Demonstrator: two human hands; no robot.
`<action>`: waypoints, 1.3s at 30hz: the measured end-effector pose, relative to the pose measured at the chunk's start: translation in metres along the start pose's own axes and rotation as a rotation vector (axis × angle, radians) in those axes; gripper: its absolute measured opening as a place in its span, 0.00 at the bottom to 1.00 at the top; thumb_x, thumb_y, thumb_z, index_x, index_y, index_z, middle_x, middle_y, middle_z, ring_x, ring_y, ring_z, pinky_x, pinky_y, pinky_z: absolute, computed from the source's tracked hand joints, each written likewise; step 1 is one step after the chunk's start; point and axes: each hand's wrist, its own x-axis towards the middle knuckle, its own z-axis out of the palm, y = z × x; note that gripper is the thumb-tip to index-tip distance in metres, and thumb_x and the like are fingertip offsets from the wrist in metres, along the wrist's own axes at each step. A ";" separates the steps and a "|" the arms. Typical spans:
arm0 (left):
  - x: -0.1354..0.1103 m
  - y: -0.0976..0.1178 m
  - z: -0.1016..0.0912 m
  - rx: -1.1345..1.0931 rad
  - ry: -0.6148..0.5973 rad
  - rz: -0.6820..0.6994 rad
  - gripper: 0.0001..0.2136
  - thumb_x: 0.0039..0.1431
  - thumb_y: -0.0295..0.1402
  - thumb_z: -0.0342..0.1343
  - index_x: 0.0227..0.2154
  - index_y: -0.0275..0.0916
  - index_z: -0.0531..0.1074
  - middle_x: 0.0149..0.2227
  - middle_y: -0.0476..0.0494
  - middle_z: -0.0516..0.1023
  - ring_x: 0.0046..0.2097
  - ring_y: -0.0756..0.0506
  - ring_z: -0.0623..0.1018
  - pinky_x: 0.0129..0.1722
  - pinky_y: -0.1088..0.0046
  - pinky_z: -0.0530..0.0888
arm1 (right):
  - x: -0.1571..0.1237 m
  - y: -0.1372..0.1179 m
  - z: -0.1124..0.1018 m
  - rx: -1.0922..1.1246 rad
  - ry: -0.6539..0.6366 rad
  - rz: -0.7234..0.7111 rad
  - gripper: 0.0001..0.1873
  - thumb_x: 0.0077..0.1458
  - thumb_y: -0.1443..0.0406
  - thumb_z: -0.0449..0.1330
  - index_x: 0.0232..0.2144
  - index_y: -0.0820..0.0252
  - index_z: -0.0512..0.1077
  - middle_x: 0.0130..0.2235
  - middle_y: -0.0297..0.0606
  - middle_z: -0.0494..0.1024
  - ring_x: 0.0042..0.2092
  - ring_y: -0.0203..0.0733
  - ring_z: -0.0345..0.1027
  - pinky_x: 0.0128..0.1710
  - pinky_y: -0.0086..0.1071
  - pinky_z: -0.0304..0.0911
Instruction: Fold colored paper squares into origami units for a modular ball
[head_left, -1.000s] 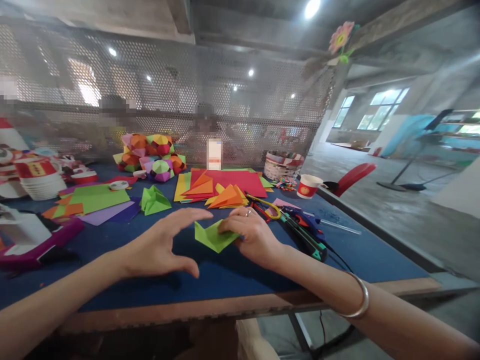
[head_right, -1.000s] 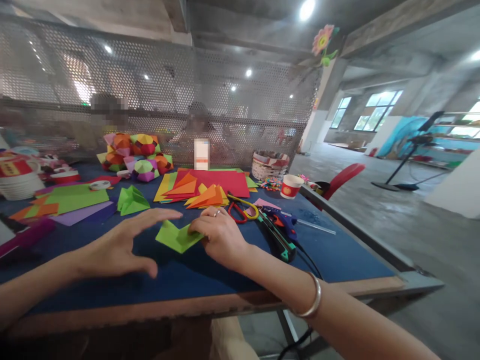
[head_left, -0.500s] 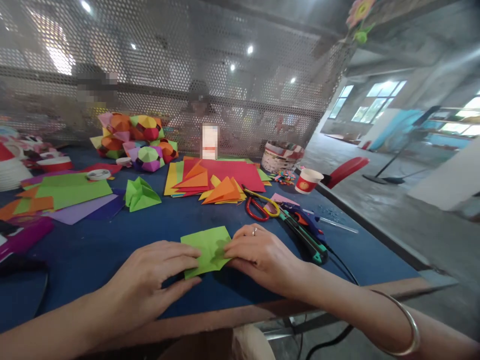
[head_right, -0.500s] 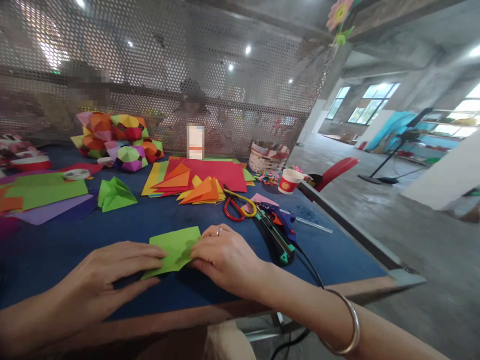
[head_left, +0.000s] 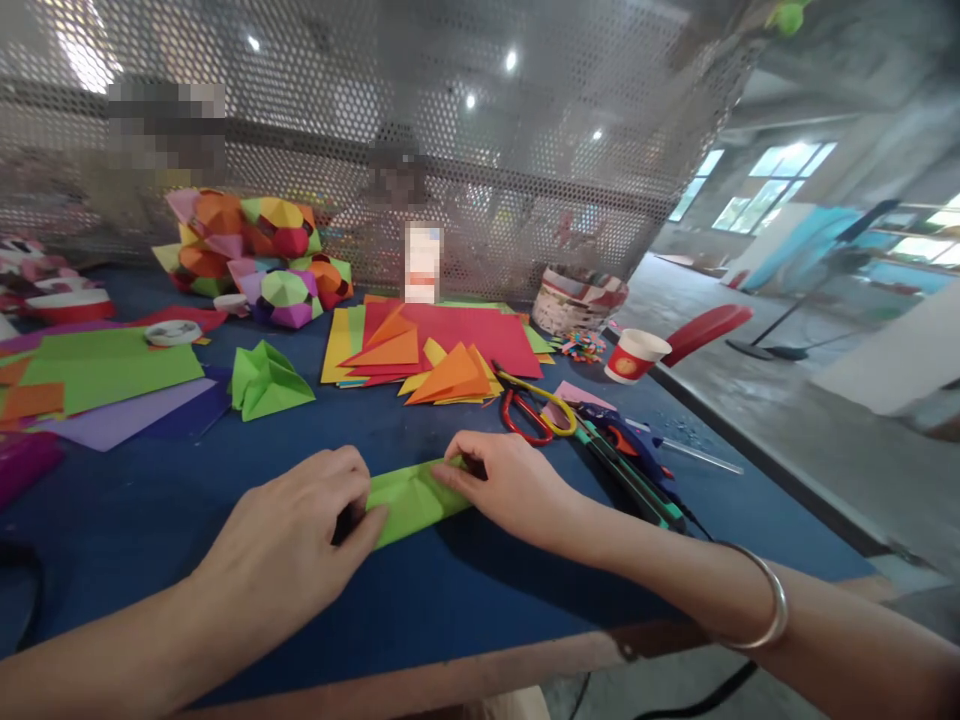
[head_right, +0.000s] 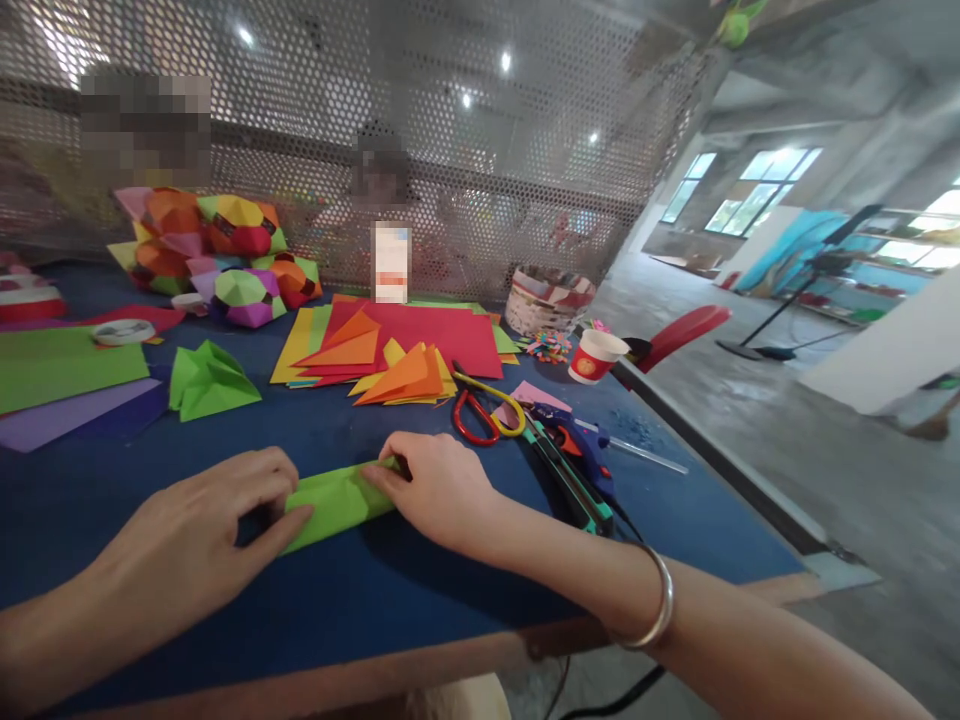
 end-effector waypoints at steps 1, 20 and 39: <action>0.000 -0.002 0.001 0.018 0.006 0.005 0.14 0.64 0.36 0.49 0.22 0.42 0.63 0.27 0.48 0.73 0.28 0.47 0.73 0.25 0.72 0.63 | 0.001 -0.001 0.000 -0.034 0.007 -0.002 0.10 0.63 0.59 0.63 0.34 0.59 0.78 0.28 0.33 0.76 0.30 0.35 0.64 0.30 0.30 0.50; 0.012 -0.006 0.001 0.116 0.019 0.084 0.14 0.60 0.32 0.47 0.18 0.43 0.60 0.19 0.51 0.67 0.18 0.49 0.67 0.18 0.71 0.52 | 0.008 0.001 0.015 -0.263 0.031 -0.007 0.10 0.66 0.57 0.59 0.38 0.56 0.73 0.31 0.34 0.77 0.31 0.38 0.67 0.29 0.31 0.43; 0.003 -0.011 0.013 -0.159 -0.002 0.601 0.33 0.54 0.18 0.44 0.60 0.50 0.70 0.53 0.48 0.82 0.50 0.44 0.83 0.52 0.73 0.78 | 0.007 0.000 0.015 -0.284 0.027 0.015 0.08 0.66 0.57 0.58 0.39 0.54 0.73 0.27 0.32 0.74 0.28 0.38 0.65 0.27 0.31 0.40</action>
